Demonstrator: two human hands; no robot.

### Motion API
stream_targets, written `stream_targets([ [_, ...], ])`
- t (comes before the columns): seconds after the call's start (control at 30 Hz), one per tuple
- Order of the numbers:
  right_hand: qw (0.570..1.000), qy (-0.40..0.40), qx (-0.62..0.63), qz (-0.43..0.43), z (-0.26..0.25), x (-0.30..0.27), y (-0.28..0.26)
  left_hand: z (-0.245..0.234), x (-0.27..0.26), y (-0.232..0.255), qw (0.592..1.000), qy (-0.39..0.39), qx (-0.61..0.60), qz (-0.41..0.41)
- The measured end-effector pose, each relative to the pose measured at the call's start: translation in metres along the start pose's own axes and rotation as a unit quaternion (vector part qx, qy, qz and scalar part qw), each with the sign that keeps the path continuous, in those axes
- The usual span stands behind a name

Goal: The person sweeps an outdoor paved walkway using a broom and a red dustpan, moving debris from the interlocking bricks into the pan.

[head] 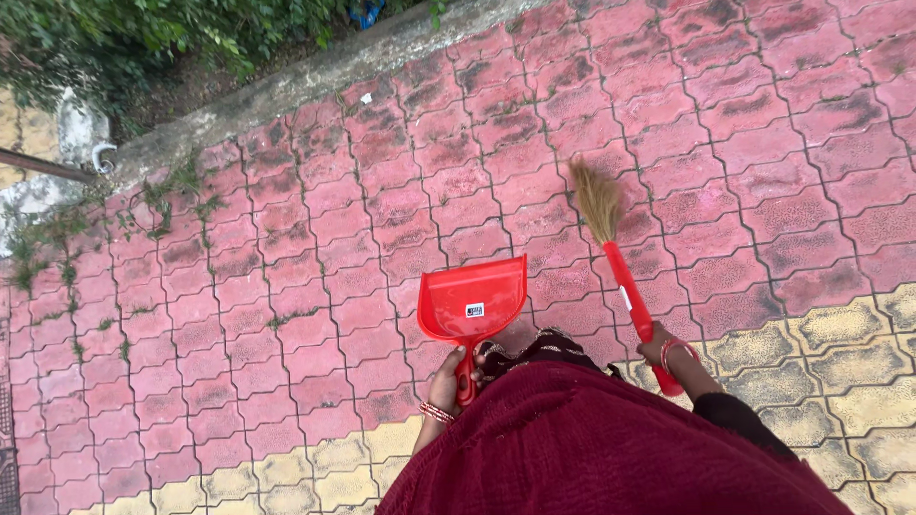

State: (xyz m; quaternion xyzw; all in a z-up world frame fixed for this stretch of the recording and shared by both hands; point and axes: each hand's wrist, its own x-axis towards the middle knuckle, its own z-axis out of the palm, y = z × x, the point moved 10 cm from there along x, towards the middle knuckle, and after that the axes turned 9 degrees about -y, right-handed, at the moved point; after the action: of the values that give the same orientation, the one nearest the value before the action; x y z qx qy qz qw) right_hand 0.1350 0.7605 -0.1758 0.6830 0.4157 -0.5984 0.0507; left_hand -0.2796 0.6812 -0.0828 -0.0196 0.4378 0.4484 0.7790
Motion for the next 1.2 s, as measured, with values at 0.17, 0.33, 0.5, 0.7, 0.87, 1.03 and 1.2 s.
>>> stream_targets([
  [0.17, 0.987, -0.064, -0.148, 0.011, 0.047, 0.015, -0.064, -0.026, 0.013, 0.034, 1.000, -0.009, 0.002, -0.004],
  [0.33, 0.932, -0.160, -0.326, -0.022, 0.128, 0.036, -0.133, -0.040, 0.017, 0.068, 1.000, -0.007, -0.004, -0.026],
  [0.5, 0.901, -0.175, -0.390, -0.073, 0.149, 0.041, -0.180, -0.038, 0.025, 0.113, 0.999, -0.021, -0.006, -0.026],
  [0.7, 0.951, -0.095, -0.285, -0.075, 0.121, 0.031, -0.192, -0.057, 0.045, 0.149, 0.999, -0.035, 0.018, -0.033],
  [0.87, 0.997, 0.002, -0.073, 0.003, 0.085, 0.030, -0.191, -0.059, 0.061, 0.154, 0.995, -0.082, 0.016, -0.063],
  [1.03, 0.999, 0.019, -0.042, 0.023, 0.058, 0.057, -0.215, -0.064, 0.073, 0.166, 0.994, -0.067, 0.022, -0.081],
  [1.2, 0.967, -0.080, -0.240, 0.023, 0.087, 0.098, -0.263, -0.061, 0.088, 0.190, 0.999, -0.019, -0.011, -0.046],
])
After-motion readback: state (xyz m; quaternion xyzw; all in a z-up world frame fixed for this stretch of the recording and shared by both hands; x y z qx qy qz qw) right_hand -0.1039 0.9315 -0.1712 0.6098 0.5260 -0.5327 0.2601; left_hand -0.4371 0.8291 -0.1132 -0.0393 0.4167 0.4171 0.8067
